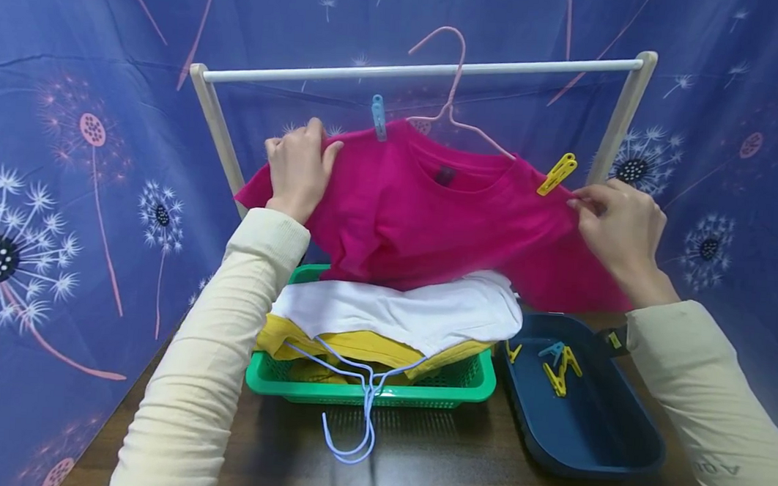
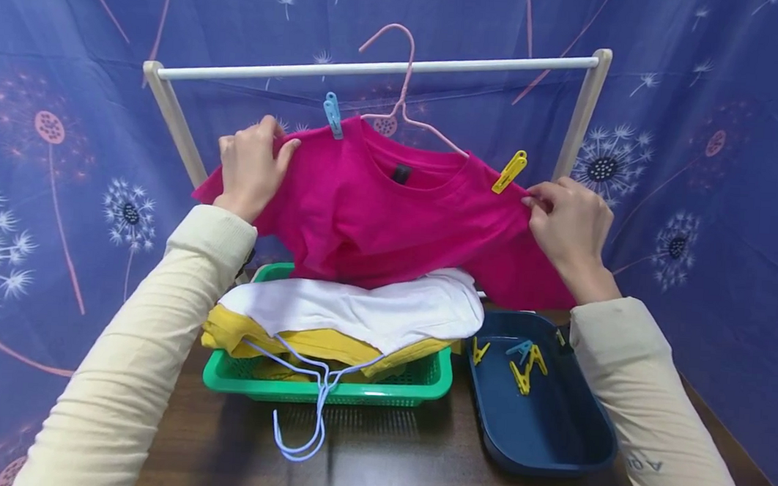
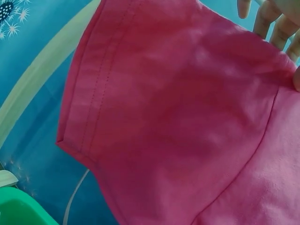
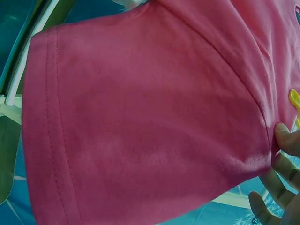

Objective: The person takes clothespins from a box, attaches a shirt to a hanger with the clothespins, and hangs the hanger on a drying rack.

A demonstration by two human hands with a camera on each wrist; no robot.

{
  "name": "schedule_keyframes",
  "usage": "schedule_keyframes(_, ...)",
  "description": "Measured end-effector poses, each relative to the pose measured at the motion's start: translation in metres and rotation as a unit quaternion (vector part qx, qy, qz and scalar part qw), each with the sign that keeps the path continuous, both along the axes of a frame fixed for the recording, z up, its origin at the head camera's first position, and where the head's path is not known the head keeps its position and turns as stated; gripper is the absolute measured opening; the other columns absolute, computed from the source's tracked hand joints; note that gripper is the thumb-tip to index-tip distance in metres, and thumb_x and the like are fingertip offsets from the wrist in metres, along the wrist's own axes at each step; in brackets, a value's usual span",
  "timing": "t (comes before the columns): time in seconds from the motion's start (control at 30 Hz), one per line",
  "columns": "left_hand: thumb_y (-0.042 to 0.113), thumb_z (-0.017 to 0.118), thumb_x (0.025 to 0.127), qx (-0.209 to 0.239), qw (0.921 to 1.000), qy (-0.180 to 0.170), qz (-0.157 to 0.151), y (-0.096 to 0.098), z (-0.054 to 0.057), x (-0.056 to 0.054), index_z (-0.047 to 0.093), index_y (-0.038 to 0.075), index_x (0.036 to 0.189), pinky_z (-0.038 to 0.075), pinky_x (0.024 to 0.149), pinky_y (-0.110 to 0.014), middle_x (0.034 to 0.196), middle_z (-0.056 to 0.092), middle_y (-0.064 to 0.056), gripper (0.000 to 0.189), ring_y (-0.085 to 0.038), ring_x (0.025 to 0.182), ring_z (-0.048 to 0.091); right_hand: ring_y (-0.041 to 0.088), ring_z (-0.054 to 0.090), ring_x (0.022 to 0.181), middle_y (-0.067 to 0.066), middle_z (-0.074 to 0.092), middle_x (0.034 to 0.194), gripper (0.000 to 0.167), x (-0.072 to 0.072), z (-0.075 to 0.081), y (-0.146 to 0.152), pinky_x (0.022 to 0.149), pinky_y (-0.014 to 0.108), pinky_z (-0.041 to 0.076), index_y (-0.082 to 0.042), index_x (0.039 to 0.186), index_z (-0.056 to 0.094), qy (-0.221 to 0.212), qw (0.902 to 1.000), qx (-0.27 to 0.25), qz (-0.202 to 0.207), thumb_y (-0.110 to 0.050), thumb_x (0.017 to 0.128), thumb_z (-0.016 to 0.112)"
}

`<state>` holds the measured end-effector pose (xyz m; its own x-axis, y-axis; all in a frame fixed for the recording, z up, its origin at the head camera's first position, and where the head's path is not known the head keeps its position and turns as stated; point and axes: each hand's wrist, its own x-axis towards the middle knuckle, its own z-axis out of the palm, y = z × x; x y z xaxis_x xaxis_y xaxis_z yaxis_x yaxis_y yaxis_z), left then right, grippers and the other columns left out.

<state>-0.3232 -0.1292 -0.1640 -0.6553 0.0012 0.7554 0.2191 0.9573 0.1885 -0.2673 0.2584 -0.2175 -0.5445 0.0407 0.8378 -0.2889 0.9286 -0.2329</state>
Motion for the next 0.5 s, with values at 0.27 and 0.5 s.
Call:
schedule_keyframes(0.27,0.036,0.054,0.091,0.001,0.9995,-0.027,0.017,0.006,0.003,-0.006,0.053,0.008,0.094,0.033,0.084,-0.048,0.091,0.066,-0.015,0.028,-0.034,0.095,0.062,0.024,0.044,0.056,0.014,0.058,0.067,0.020,0.000,0.001,0.000,0.046,0.034,0.027,-0.005,0.088,0.073,0.002,1.0000,-0.001,-0.008,-0.021,0.084,0.063)
schedule_keyframes(0.5,0.035,0.056,0.090,0.008,0.9986,-0.045,0.029,0.011,0.006,-0.008,0.054,0.010,0.093,0.032,0.085,-0.049,0.090,0.066,-0.014,0.025,-0.034,0.093,0.062,0.031,0.050,0.060,0.016,0.060,0.070,0.021,-0.001,0.001,0.002,0.048,0.038,0.029,-0.004,0.087,0.073,0.004,1.0000,-0.004,-0.005,-0.022,0.084,0.063)
